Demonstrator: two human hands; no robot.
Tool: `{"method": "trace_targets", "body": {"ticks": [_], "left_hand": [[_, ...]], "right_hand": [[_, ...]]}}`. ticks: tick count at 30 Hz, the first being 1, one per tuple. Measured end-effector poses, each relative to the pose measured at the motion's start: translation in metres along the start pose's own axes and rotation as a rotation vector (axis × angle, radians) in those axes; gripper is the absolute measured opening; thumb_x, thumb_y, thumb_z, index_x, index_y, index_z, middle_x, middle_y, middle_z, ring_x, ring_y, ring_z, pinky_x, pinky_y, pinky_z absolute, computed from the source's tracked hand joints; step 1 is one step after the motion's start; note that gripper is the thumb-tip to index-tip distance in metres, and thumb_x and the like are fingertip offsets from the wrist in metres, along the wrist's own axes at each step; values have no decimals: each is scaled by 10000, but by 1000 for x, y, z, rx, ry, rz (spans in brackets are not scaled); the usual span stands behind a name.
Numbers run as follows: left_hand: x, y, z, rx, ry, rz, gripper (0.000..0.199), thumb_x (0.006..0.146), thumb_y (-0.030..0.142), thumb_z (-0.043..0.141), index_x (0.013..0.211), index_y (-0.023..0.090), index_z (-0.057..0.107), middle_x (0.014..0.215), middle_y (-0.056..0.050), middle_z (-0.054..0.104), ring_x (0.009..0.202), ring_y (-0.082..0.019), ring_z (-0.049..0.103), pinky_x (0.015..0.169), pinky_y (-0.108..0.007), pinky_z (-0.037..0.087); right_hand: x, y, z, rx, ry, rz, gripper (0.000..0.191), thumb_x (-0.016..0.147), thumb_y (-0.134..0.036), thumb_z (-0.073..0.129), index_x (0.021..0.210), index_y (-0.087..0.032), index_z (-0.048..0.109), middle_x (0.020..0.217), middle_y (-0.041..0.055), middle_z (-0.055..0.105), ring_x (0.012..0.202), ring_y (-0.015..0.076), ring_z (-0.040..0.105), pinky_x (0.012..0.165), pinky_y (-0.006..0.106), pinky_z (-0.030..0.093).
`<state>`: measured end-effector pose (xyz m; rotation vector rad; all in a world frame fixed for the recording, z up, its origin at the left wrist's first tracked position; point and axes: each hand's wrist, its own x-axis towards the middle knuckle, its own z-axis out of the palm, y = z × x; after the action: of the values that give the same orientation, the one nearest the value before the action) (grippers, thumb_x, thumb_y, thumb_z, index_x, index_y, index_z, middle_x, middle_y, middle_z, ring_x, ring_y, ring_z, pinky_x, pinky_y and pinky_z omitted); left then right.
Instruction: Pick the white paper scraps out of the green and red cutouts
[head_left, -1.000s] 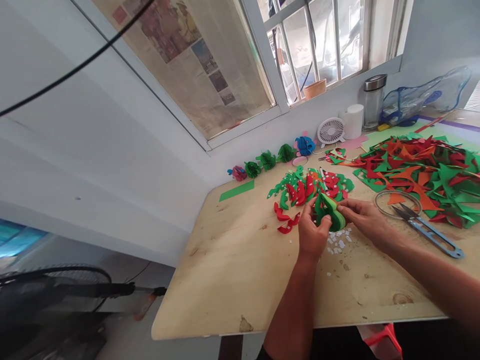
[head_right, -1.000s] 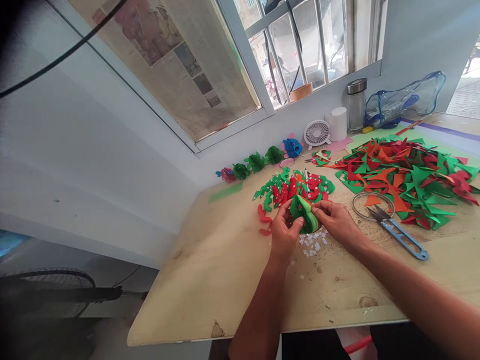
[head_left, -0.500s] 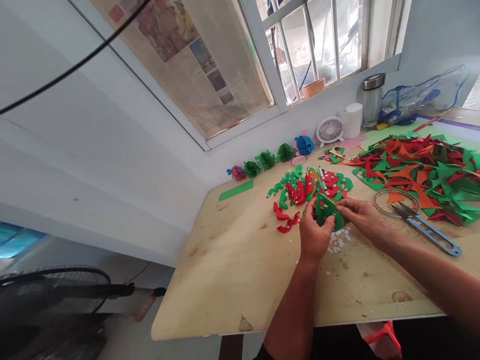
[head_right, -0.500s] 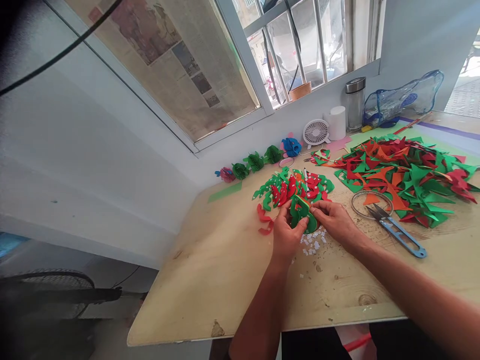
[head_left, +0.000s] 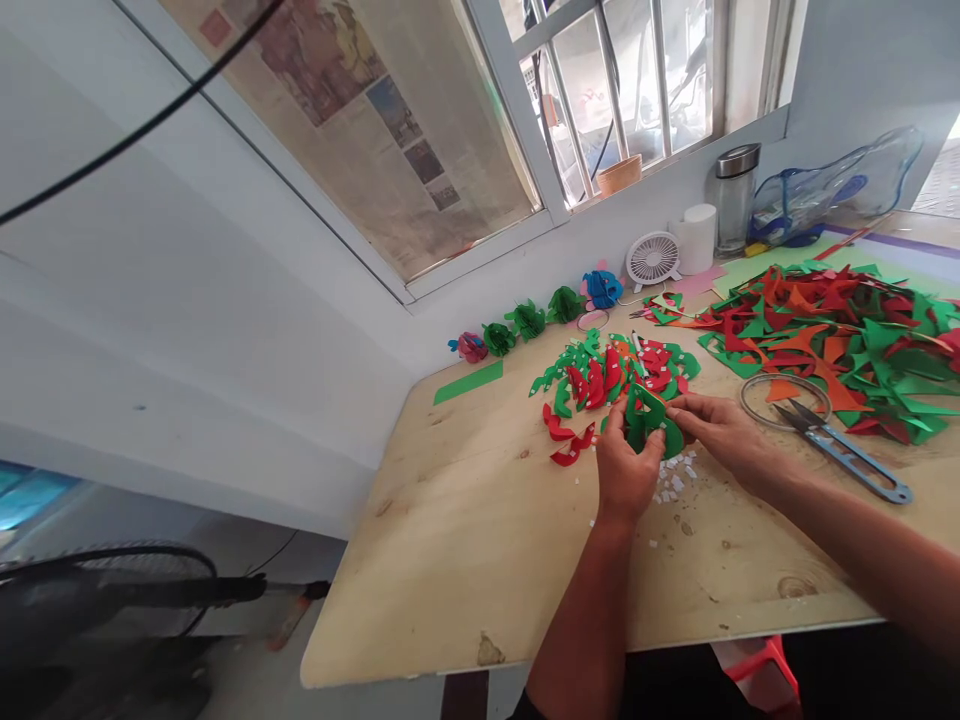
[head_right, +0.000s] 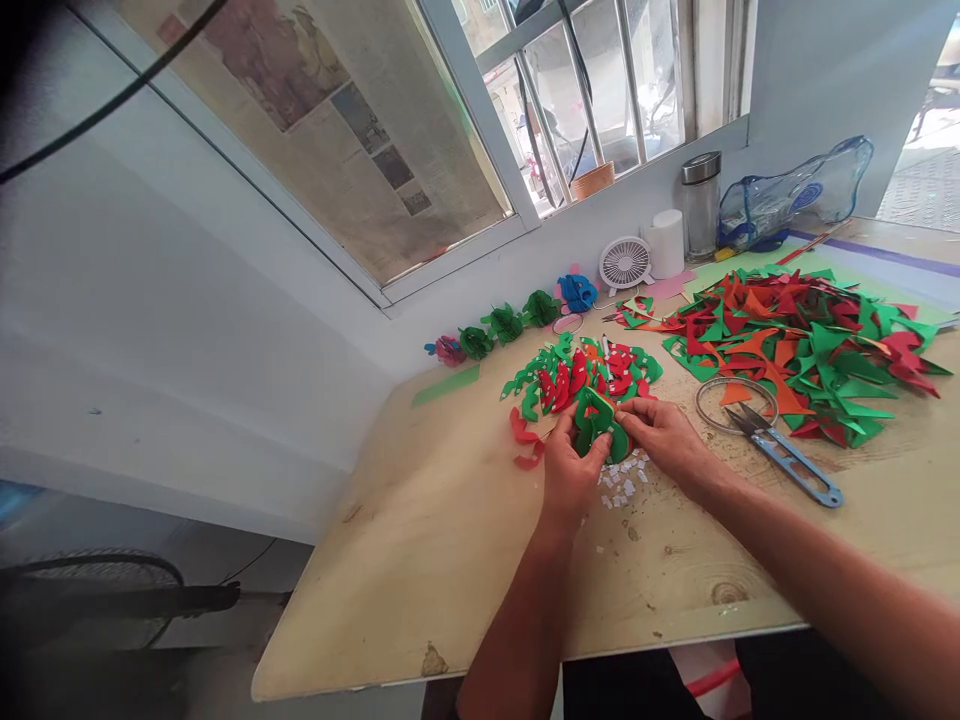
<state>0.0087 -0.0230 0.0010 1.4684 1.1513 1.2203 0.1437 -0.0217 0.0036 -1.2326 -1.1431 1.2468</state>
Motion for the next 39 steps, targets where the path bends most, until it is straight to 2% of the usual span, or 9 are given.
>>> {"method": "trace_targets", "body": {"ticks": [7,14,18,23,33,39], "left_hand": [[0,-4,0,-36,-46,19,387,758,164,575,1145,164,578,1107,-96,663,1026,-223,624,931,-354,474],[0,-3,0,-63,-57,-5,376,751,143,557,1125,159,587,1093,-91,665,1014,-216,621,911,-337,474],[1,-3,0,-70,-23,7,320,773,150,512,1075,155,620,1038,-72,677,969,-200,625,867,-315,483],[1,-2,1,-105,10,-10,307,749,178,567,1047,160,641,1000,-73,685,923,-203,630,831,-315,487],[6,2,4,-335,126,-195,303,601,170,689,900,136,658,876,-71,700,812,-188,648,774,-306,498],[6,2,4,-377,179,-218,293,596,181,678,882,125,651,846,-71,707,727,-159,648,695,-272,508]], "right_hand": [[-1,-3,0,29,15,21,320,626,-499,679,648,-186,621,560,-12,563,511,116,471,491,247,399],[-1,-1,0,35,19,15,296,645,-476,672,663,-184,624,575,-8,578,521,117,473,498,248,385],[-2,-1,0,52,-7,17,278,664,-466,654,686,-190,626,580,-8,581,538,127,488,518,258,391],[-2,-1,-1,13,-11,17,270,670,-459,652,692,-191,623,591,-8,573,540,122,468,509,251,378],[-1,2,-1,-97,1,-28,299,695,-493,599,666,-197,629,556,-13,536,522,124,456,494,251,374],[2,7,-2,-224,48,-100,278,738,-459,556,735,-200,657,636,12,606,579,153,519,525,269,407]]}}
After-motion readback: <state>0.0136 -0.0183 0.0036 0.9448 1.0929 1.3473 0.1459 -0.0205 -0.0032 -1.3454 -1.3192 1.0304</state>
